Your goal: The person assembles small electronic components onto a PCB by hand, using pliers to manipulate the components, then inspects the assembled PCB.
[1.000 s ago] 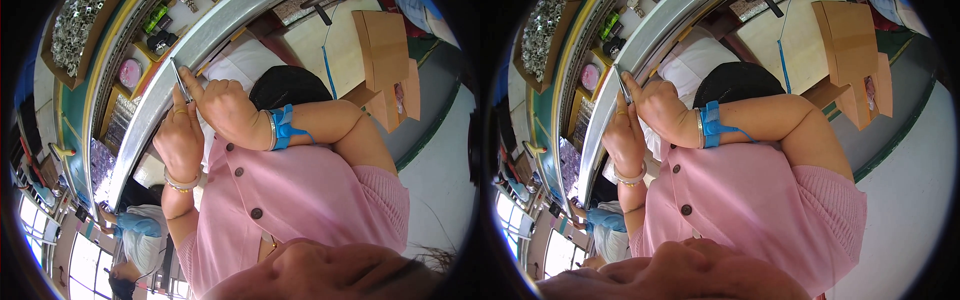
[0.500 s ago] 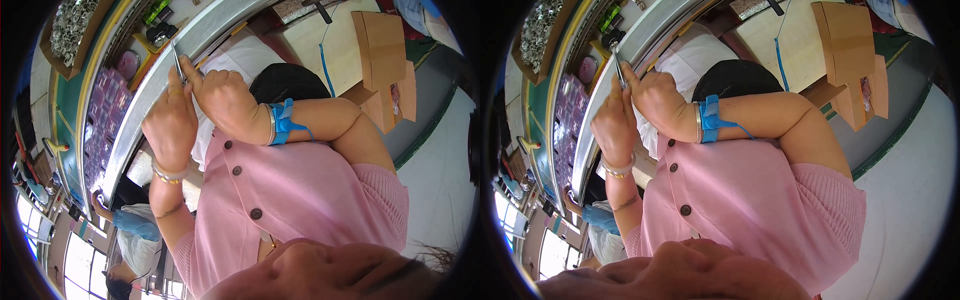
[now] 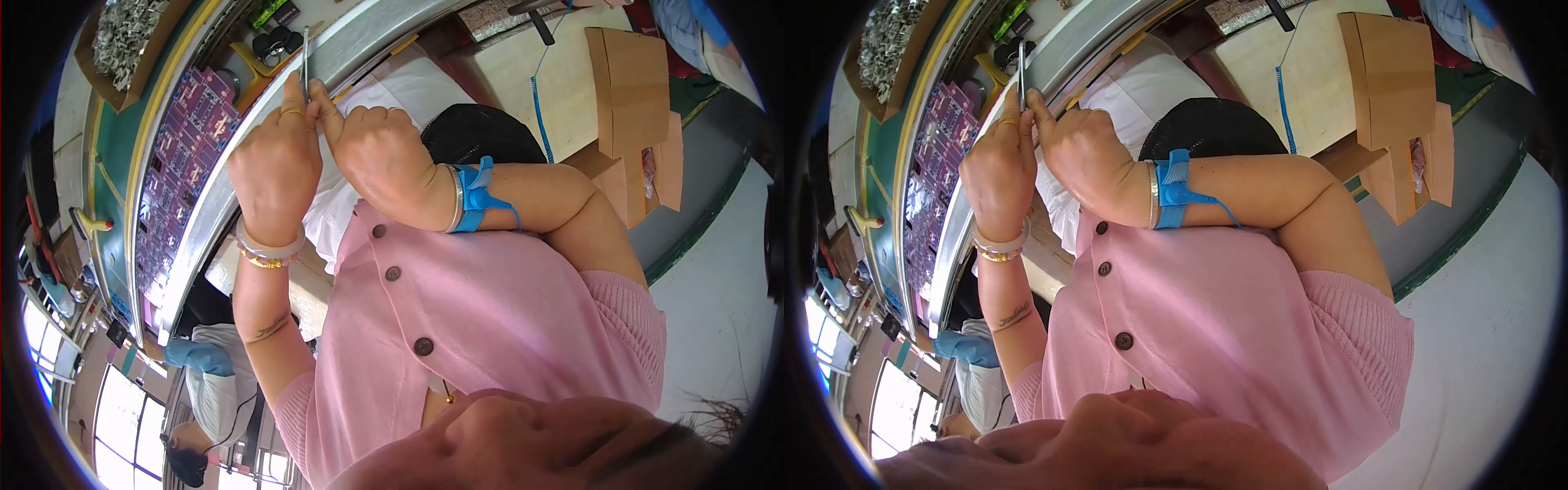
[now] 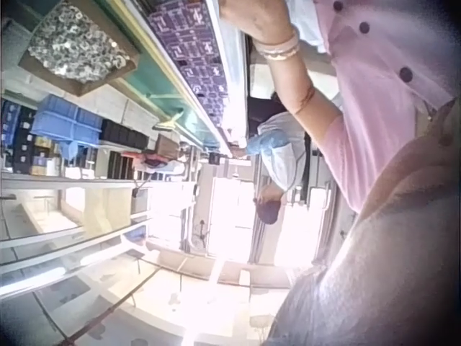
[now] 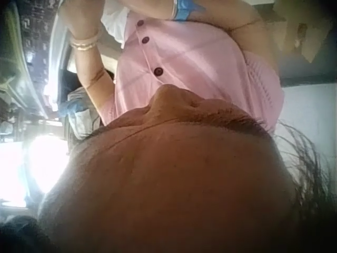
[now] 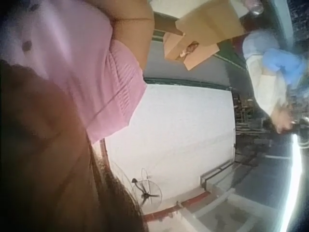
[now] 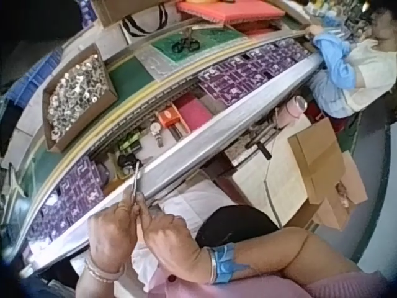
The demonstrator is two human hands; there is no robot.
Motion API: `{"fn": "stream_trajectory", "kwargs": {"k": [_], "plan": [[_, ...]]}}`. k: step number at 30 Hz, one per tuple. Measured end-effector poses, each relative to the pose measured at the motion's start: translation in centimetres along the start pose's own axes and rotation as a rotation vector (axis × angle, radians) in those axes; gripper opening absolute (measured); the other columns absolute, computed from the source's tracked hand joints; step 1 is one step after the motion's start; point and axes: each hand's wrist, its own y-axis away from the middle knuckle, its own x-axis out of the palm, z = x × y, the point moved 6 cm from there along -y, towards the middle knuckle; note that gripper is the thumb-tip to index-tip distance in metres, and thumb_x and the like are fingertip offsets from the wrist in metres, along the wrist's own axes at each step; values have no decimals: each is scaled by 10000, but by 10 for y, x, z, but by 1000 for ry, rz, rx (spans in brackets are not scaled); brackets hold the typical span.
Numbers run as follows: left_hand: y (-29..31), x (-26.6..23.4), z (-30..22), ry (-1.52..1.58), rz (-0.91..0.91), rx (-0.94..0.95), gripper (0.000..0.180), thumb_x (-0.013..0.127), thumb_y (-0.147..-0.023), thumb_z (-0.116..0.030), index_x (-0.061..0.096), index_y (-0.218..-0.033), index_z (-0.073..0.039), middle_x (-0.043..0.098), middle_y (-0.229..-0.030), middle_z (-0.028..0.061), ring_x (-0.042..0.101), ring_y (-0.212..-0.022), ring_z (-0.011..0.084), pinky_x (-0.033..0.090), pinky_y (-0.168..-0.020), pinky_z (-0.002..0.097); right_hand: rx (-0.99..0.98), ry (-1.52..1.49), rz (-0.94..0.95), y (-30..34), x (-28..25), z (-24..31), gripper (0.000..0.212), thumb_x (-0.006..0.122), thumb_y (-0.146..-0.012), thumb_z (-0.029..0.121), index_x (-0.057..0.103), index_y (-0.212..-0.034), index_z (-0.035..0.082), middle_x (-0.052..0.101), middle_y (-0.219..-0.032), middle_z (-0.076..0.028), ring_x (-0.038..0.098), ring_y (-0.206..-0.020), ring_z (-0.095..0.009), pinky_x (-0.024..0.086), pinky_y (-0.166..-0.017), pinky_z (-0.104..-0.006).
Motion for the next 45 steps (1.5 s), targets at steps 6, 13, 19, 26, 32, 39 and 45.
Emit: {"fn": "stream_trajectory", "kwargs": {"k": [6, 13, 19, 26, 32, 39, 45], "plan": [[26, -2, -5, 29, -114, 40, 357, 596, -835, -247, 598, -1129, -44, 559, -615, 31, 545, -465, 186, 437, -427, 297, 11, -38, 8, -4, 2, -5, 584, 530, -732, 164, 473, -1301, 47, 427, -539, 4, 464, -488, -126, 367, -458, -254], [-8, -2, 14, 396, -143, -27, 308, 595, -853, -199, 618, -1112, -35, 497, -545, 84, 509, -446, 223, 393, -415, 314, -75, -289, -27, -1, -1, -28, 550, 534, -729, 131, 497, -1273, 69, 455, -555, -29, 507, -501, -166, 402, -466, -297], [33, 19, 13, 1499, -160, -495, 352, 509, -937, -177, 529, -1214, 40, 405, -633, -44, 337, -574, 55, 330, -525, 201, -29, -1563, 24, -2, 4, -81, 214, 629, -831, 156, 586, -1012, 48, 495, -804, -22, 472, -728, -126, 420, -686, -257], [44, 11, -18, 1790, 6, -477, 392, 478, -955, -202, 474, -1270, 33, 391, -689, -47, 326, -626, 48, 313, -564, 179, 237, -2301, 412, -14, 27, -82, 209, 606, -863, 340, 512, -802, 164, 354, -824, 35, 363, -808, -108, 344, -783, -262], [43, 14, -23, 1821, 13, -456, 382, 484, -952, -192, 481, -1268, 24, 397, -687, -40, 324, -621, 46, 314, -548, 182, 245, -2344, 456, -16, 27, -76, 199, 591, -876, 332, 510, -792, 171, 347, -820, 39, 370, -809, -112, 340, -793, -261], [43, 16, -29, 1721, 27, -432, 362, 494, -947, -186, 508, -1233, 37, 407, -637, -36, 347, -582, 51, 332, -506, 203, -108, -1713, 50, -22, 6, -88, 145, 603, -855, 213, 601, -804, 77, 458, -861, -14, 438, -848, -136, 366, -787, -278], [44, 5, -25, 1663, 2, -414, 352, 500, -943, -179, 521, -1211, 47, 383, -597, -6, 340, -547, 61, 335, -479, 214, -188, -1330, -60, -31, -15, -83, 40, 679, -770, 125, 656, -776, 92, 479, -833, -13, 450, -824, -166, 373, -762, -275]]}}
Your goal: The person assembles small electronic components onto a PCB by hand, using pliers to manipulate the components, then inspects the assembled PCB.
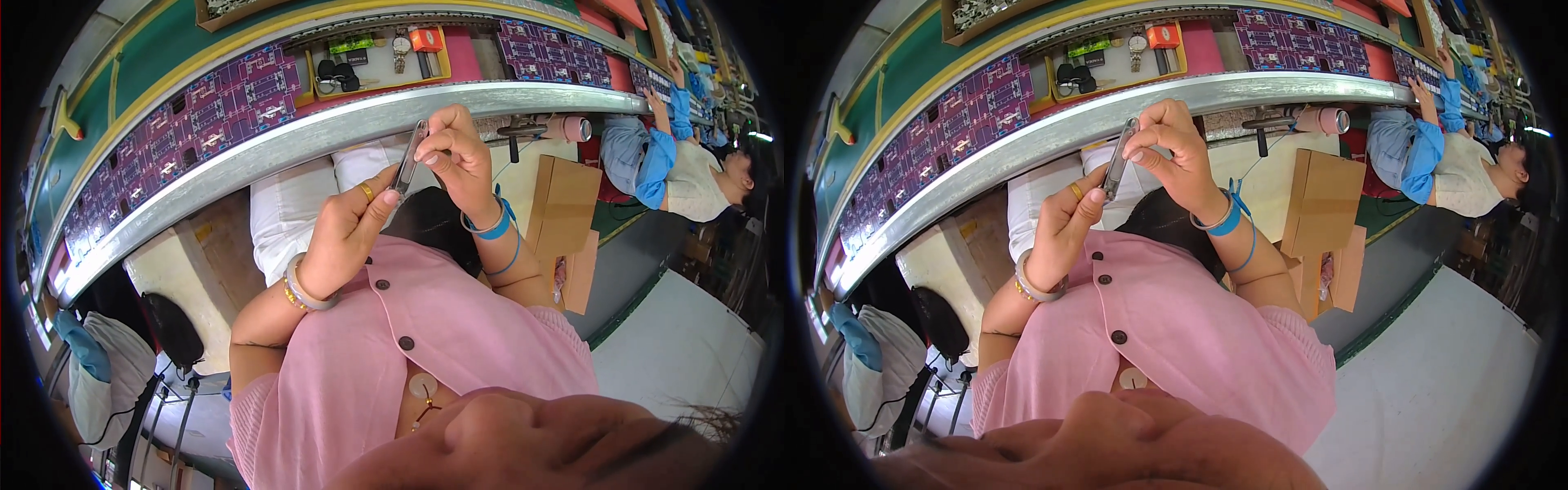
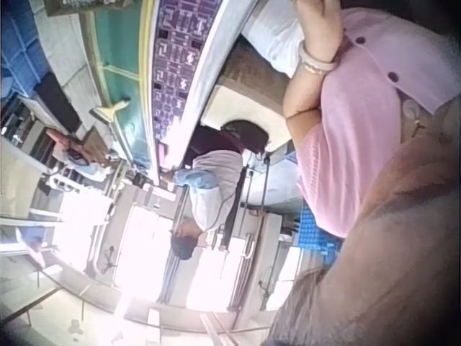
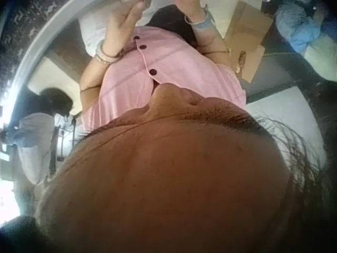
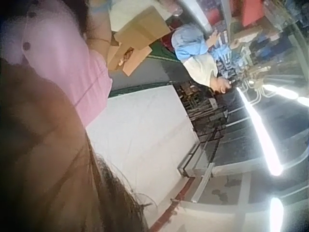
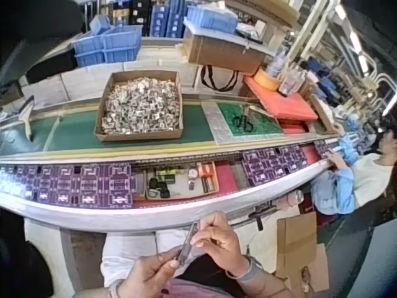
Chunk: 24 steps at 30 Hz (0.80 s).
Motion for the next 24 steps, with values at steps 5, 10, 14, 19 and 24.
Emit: {"fn": "stream_trajectory", "kwargs": {"k": [5, 10, 14, 19, 24], "plan": [[1, -3, -1, -23, -22, 22, 348, 508, -937, -175, 528, -1199, 53, 371, -579, 8, 336, -521, 68, 338, -467, 222, 23, 14, -1, 0, 3, -4, 47, 673, -776, 133, 655, -776, 90, 491, -821, -13, 449, -821, -168, 371, -759, -276], [1, -4, 0, -29, -34, 36, 342, 510, -936, -174, 536, -1189, 53, 371, -570, 14, 340, -512, 69, 341, -460, 229, 63, -32, 3, -1, 5, -3, 140, 581, -846, 188, 651, -797, 78, 503, -818, -20, 449, -805, -188, 370, -756, -308], [-6, -11, 9, 50, -27, -22, 351, 507, -938, -176, 524, -1206, 50, 411, -623, -13, 357, -575, 58, 348, -516, 205, -158, 308, -33, 1, -7, 40, 222, 493, -873, 230, 648, -819, 80, 566, -913, -59, 498, -906, -221, 385, -852, -356], [-4, -25, -6, 132, 49, -39, 332, 483, -939, -135, 522, -1223, 32, 390, -677, -58, 334, -624, 48, 321, -542, 195, -270, 1025, 214, -17, -4, -1, 529, 440, -846, 291, 435, -1314, 46, 466, -1329, -104, 383, -1254, -335, 231, -1049, -512], [-18, -48, -11, -81, 31, -31, 278, 519, -908, -106, 577, -1149, 19, 426, -621, -31, 345, -581, 47, 310, -500, 222, -423, 735, 146, -46, -18, 50, 471, 468, -897, 320, 473, -1288, 57, 529, -1228, -144, 416, -1220, -322, 240, -1043, -505]]}}
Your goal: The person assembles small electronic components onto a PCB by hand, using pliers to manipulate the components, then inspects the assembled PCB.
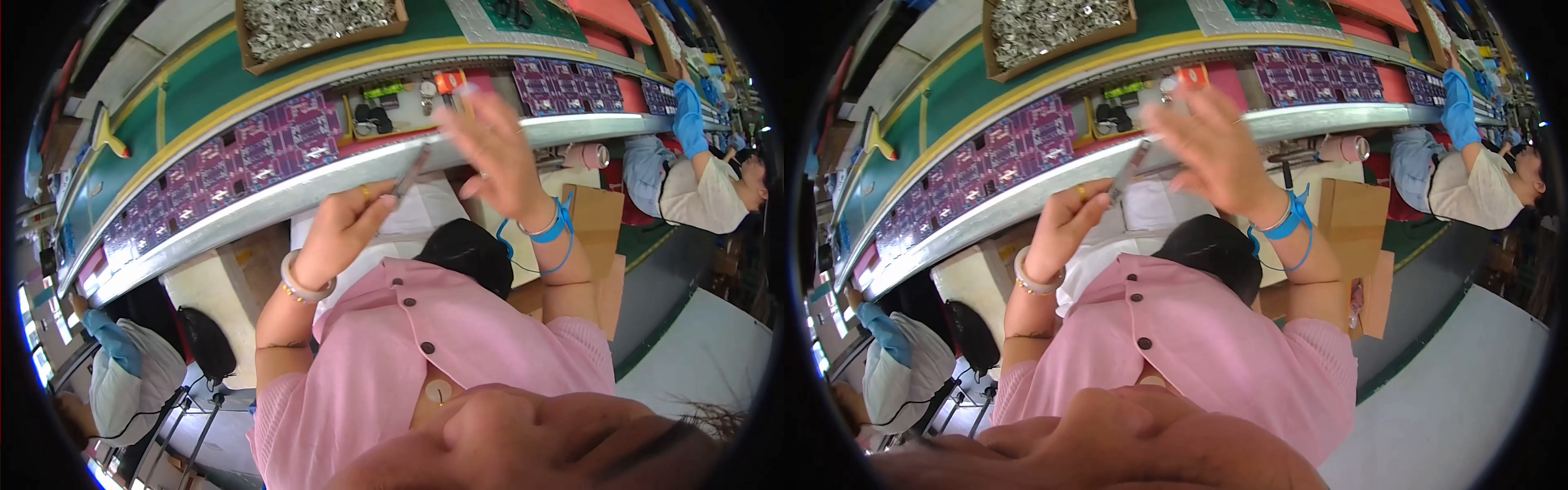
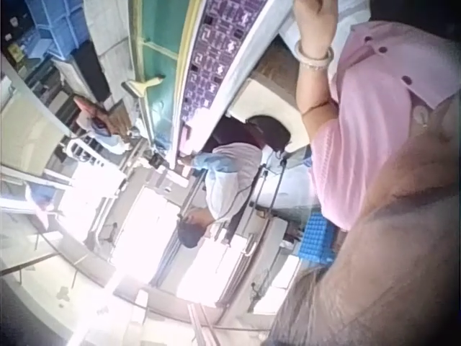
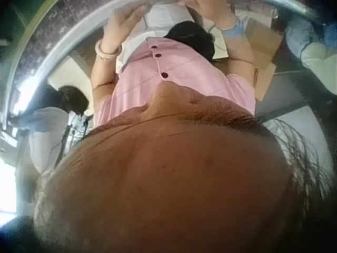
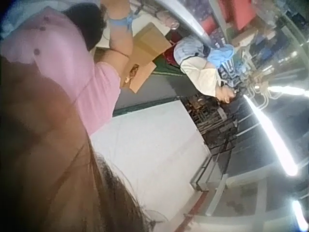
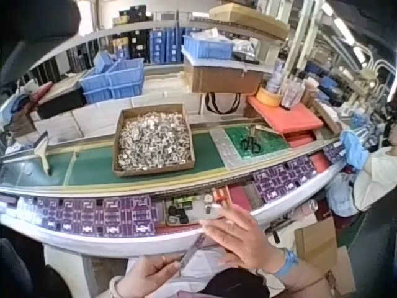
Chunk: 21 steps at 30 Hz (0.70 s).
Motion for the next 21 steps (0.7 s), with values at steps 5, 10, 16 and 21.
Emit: {"fn": "stream_trajectory", "kwargs": {"k": [5, 10, 16, 21], "plan": [[-12, -25, -12, -267, -112, 197, 256, 595, -850, -111, 611, -1078, 2, 544, -710, 81, 460, -621, 135, 380, -549, 256, -197, -120, 215, -27, 39, 7, 240, 613, -763, 308, 618, -869, 93, 568, -810, -33, 552, -884, -230, 362, -976, -435], [20, -119, -23, -1205, -785, 255, 464, 640, -799, -143, 500, -1216, 6, 467, -1243, 180, 392, -1173, 367, 311, -996, 438, 326, -82, -224, -59, 13, -116, 138, 576, -856, 184, 602, -900, 56, 558, -772, -114, 542, -723, -283, 429, -636, -356], [53, -177, 36, -1476, -771, -97, 545, 549, -868, -339, 465, -1259, 32, 333, -1399, 190, 188, -1333, 401, 226, -1043, 513, 441, 391, -202, -93, 23, -191, 159, 588, -834, 181, 611, -945, 69, 620, -871, -104, 570, -853, -293, 446, -737, -366], [39, -156, 29, -1426, -573, -75, 615, 573, -836, -369, 446, -1279, 38, 295, -1427, 186, 134, -1359, 385, 176, -1067, 522, 16, 229, -213, -142, 46, -131, 136, 654, -752, 204, 626, -846, 109, 625, -805, -45, 558, -858, -258, 437, -734, -398]]}}
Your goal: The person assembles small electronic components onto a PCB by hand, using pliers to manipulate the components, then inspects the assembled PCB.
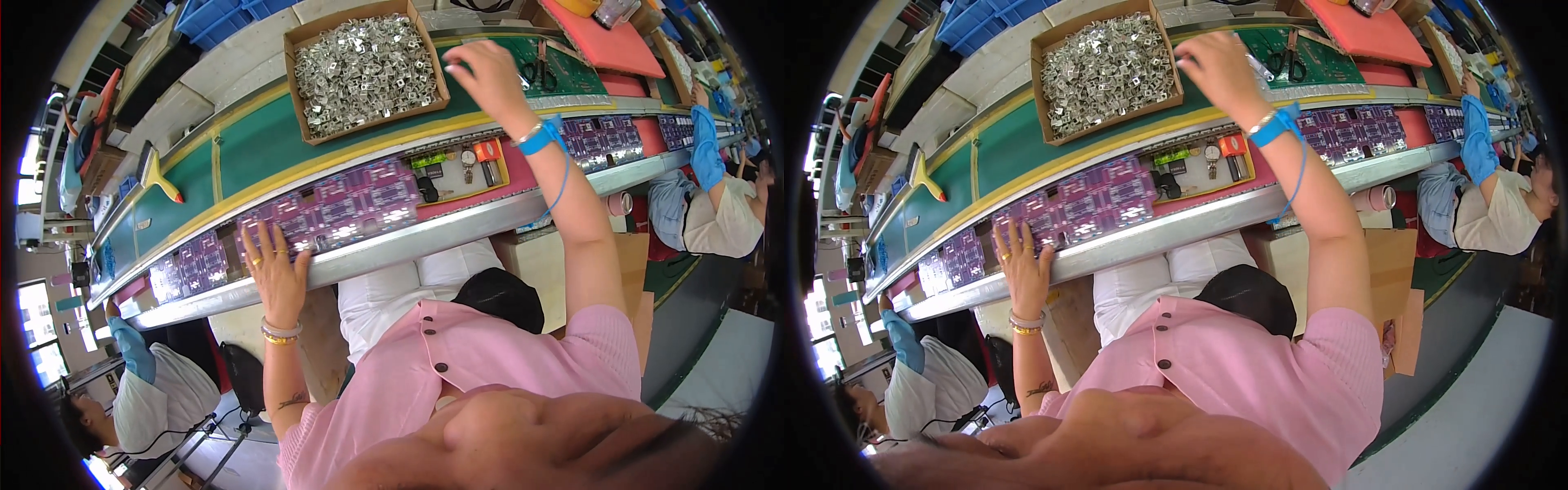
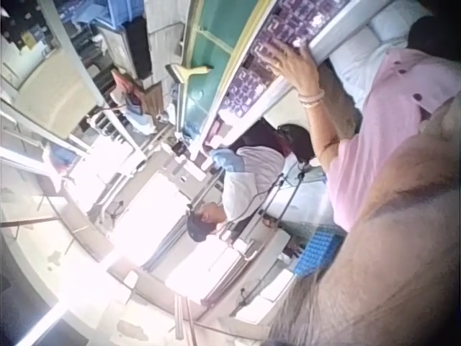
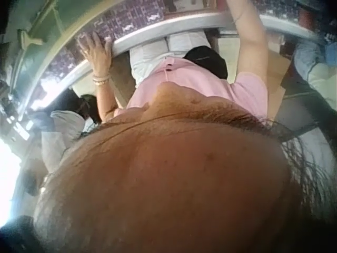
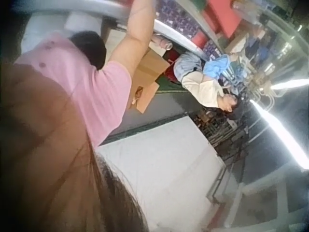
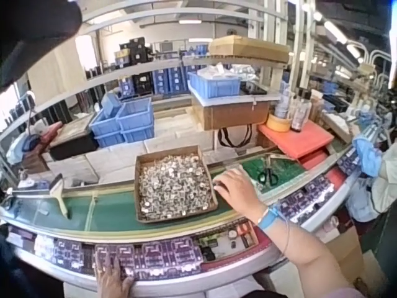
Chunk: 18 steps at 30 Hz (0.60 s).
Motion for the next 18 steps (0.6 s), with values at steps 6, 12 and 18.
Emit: {"fn": "stream_trajectory", "kwargs": {"k": [6, 12, 18], "plan": [[-49, -31, -60, 232, 2, 321, 485, 630, -794, -309, 558, -1163, -2, 404, -1339, 178, 242, -1309, 393, 254, -1032, 482, 147, 57, 109, -22, 48, 21, 218, 696, -726, 322, 639, -677, 116, 621, -730, -19, 535, -767, -230, 393, -713, -383], [-147, -55, -106, 413, -386, 557, 243, 653, -766, -138, 619, -983, -34, 584, -1066, 99, 482, -1061, 320, 400, -902, 408, 149, 1, 143, -25, 51, 21, 202, 705, -705, 288, 623, -688, 105, 607, -678, -16, 544, -722, -215, 405, -677, -369], [-215, -40, -153, 386, -524, 614, 211, 668, -743, -150, 642, -939, -77, 593, -980, 73, 509, -982, 283, 422, -843, 393, 335, -228, 220, -17, 34, 19, 167, 673, -735, 203, 604, -797, 65, 626, -722, -31, 593, -701, -210, 462, -634, -324]]}}
